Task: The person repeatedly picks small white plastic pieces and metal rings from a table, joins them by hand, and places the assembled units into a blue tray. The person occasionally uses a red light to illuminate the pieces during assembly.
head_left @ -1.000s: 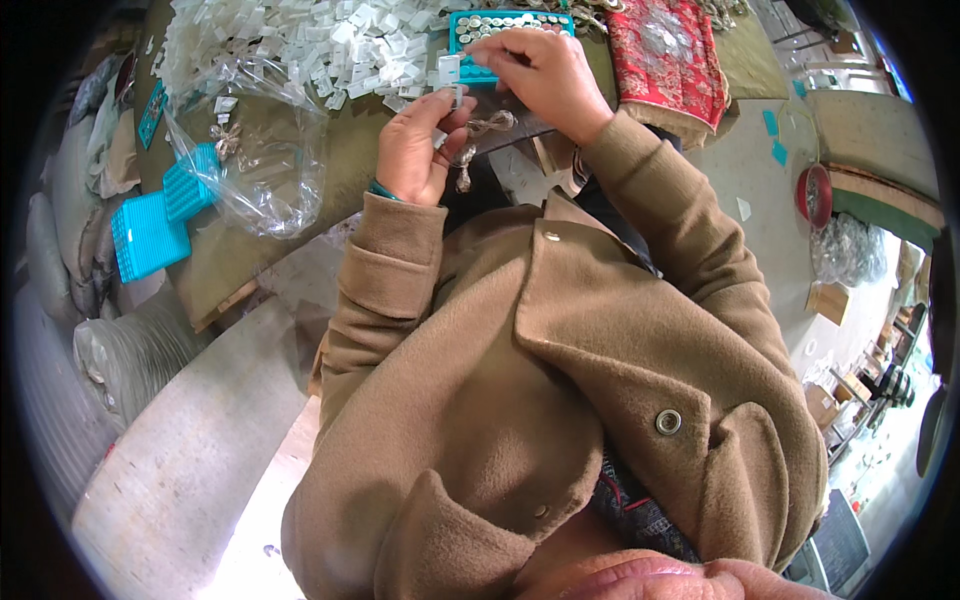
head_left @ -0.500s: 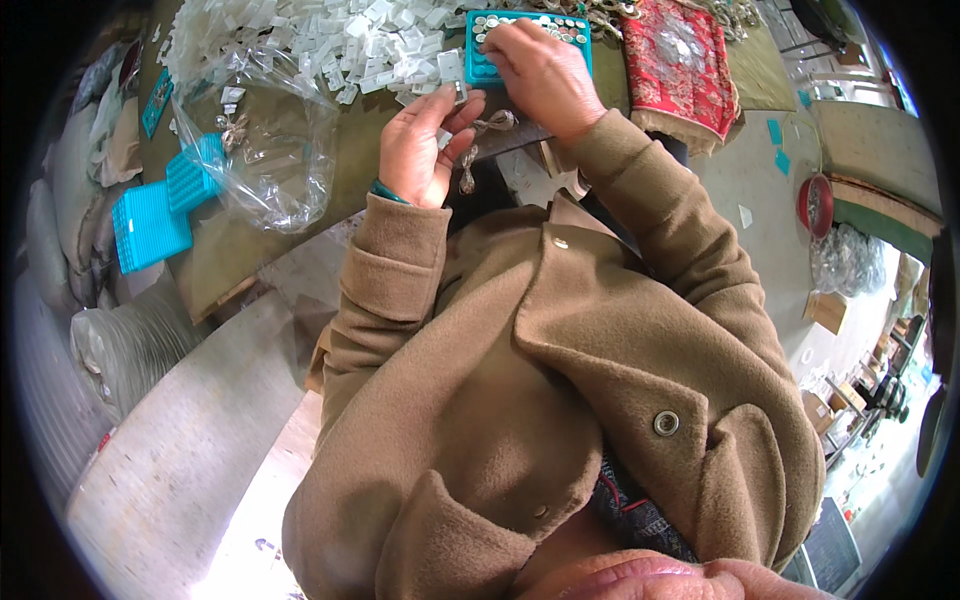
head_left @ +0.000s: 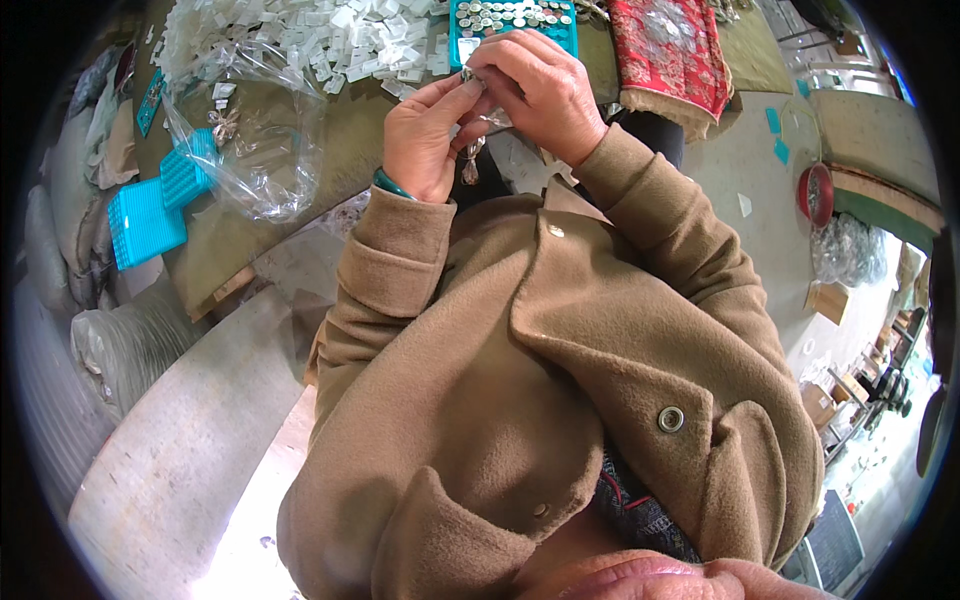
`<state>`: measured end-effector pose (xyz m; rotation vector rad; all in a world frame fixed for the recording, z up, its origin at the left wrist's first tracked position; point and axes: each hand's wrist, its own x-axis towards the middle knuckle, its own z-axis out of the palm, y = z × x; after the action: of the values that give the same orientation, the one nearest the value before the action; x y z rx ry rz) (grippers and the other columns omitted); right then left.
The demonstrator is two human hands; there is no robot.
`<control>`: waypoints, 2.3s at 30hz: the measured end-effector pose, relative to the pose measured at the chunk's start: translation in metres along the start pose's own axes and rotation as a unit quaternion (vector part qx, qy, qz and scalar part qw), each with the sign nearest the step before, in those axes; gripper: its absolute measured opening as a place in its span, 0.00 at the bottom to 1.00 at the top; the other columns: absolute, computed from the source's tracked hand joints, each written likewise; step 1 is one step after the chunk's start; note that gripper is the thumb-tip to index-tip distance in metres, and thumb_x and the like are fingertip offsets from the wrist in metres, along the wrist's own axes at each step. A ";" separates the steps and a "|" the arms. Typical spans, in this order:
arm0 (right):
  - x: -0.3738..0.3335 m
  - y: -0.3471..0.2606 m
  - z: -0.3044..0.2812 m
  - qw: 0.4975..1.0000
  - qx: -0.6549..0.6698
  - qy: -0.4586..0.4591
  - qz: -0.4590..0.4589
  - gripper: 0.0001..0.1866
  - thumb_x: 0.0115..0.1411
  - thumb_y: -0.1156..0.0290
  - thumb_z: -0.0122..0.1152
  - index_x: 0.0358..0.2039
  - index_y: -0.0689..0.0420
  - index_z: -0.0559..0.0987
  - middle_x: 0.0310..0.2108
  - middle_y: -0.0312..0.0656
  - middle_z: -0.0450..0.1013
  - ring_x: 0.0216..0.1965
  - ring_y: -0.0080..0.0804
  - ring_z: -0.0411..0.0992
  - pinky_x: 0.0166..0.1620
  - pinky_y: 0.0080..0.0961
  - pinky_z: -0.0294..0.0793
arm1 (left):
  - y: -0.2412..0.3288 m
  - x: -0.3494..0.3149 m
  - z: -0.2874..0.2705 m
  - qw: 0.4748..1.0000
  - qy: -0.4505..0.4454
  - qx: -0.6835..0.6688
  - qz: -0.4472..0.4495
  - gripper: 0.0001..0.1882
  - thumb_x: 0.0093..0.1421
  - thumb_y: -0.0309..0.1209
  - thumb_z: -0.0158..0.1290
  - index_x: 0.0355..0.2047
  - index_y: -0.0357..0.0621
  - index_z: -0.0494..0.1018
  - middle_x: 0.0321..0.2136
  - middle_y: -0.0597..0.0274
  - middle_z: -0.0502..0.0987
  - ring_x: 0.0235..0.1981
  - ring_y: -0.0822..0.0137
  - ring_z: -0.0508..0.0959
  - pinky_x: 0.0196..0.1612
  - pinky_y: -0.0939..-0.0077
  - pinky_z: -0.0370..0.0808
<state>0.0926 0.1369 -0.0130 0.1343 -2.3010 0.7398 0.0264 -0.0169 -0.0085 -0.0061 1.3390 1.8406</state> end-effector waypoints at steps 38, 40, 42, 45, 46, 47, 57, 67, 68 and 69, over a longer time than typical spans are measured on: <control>-0.018 -0.002 -0.033 0.674 0.609 -0.055 0.415 0.16 0.67 0.70 0.51 0.49 0.68 0.76 0.44 0.49 0.77 0.41 0.31 0.77 0.48 0.24 0.78 | -0.024 0.006 0.008 0.875 -0.231 -0.364 -0.222 0.09 0.68 0.33 0.50 0.46 0.47 0.72 0.41 0.56 0.76 0.29 0.75 0.78 0.18 0.90 0.70; -0.019 0.004 -0.034 0.696 0.587 -0.056 0.410 0.16 0.66 0.71 0.52 0.48 0.69 0.77 0.43 0.50 0.77 0.42 0.32 0.78 0.49 0.28 0.78 | -0.025 0.008 0.010 0.864 -0.231 -0.376 -0.244 0.08 0.67 0.33 0.50 0.44 0.46 0.72 0.41 0.55 0.76 0.27 0.78 0.76 0.17 0.91 0.68; -0.018 0.010 -0.034 0.711 0.584 -0.067 0.385 0.16 0.65 0.71 0.53 0.48 0.69 0.77 0.42 0.50 0.78 0.42 0.32 0.77 0.49 0.28 0.78 | -0.027 0.006 0.014 0.875 -0.177 -0.376 -0.246 0.08 0.67 0.34 0.52 0.42 0.45 0.73 0.39 0.56 0.78 0.23 0.82 0.72 0.15 0.91 0.64; -0.018 0.016 -0.041 0.740 0.554 -0.122 0.361 0.19 0.62 0.72 0.54 0.53 0.67 0.75 0.46 0.49 0.77 0.47 0.31 0.76 0.52 0.27 0.76 | -0.023 0.007 0.022 0.876 -0.171 -0.389 -0.229 0.09 0.66 0.36 0.53 0.41 0.46 0.74 0.37 0.56 0.78 0.22 0.83 0.71 0.15 0.92 0.62; -0.019 0.016 -0.042 0.760 0.542 -0.123 0.336 0.20 0.62 0.72 0.54 0.54 0.67 0.75 0.48 0.48 0.76 0.48 0.31 0.75 0.52 0.26 0.75 | -0.023 0.008 0.025 0.881 -0.162 -0.393 -0.209 0.10 0.66 0.37 0.53 0.42 0.46 0.74 0.37 0.58 0.79 0.21 0.83 0.69 0.14 0.92 0.60; -0.020 0.016 -0.044 0.780 0.530 -0.122 0.309 0.21 0.62 0.72 0.54 0.55 0.66 0.74 0.49 0.48 0.76 0.49 0.30 0.74 0.53 0.26 0.75 | -0.022 0.008 0.027 0.881 -0.153 -0.395 -0.211 0.11 0.66 0.37 0.53 0.43 0.45 0.74 0.37 0.60 0.79 0.20 0.83 0.68 0.14 0.92 0.60; -0.050 0.027 -0.066 0.996 0.075 -0.005 0.050 0.20 0.51 0.77 0.65 0.47 0.54 0.80 0.35 0.42 0.77 0.35 0.41 0.73 0.40 0.34 0.76 | -0.028 0.013 0.057 0.903 -0.185 -0.298 -0.246 0.13 0.70 0.41 0.45 0.41 0.46 0.70 0.28 0.71 0.70 0.22 0.78 0.66 0.17 0.86 0.61; -0.076 0.034 -0.103 0.944 0.242 -0.067 0.213 0.20 0.57 0.76 0.63 0.51 0.59 0.77 0.39 0.44 0.79 0.38 0.29 0.78 0.43 0.27 0.77 | -0.036 0.013 0.071 0.982 -0.113 0.046 -0.146 0.10 0.64 0.34 0.55 0.43 0.45 0.75 0.32 0.72 0.76 0.30 0.78 0.73 0.27 0.85 0.66; -0.077 0.044 -0.113 0.919 0.263 -0.085 0.281 0.15 0.61 0.74 0.60 0.48 0.59 0.78 0.40 0.43 0.80 0.39 0.23 0.77 0.43 0.24 0.76 | -0.035 0.013 0.072 0.981 -0.117 0.090 -0.122 0.13 0.63 0.33 0.55 0.45 0.43 0.77 0.35 0.69 0.79 0.32 0.79 0.74 0.31 0.86 0.67; -0.075 0.053 -0.117 0.929 0.175 -0.055 0.321 0.11 0.60 0.74 0.59 0.44 0.58 0.80 0.36 0.44 0.80 0.35 0.30 0.79 0.41 0.25 0.77 | -0.035 0.013 0.074 0.978 -0.137 0.128 -0.096 0.13 0.63 0.33 0.54 0.46 0.42 0.77 0.35 0.68 0.79 0.33 0.79 0.75 0.31 0.86 0.68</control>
<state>0.2034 0.2369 -0.0187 -0.4513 -2.2983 1.5041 0.0723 0.0519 -0.0095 0.2378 1.3206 1.4407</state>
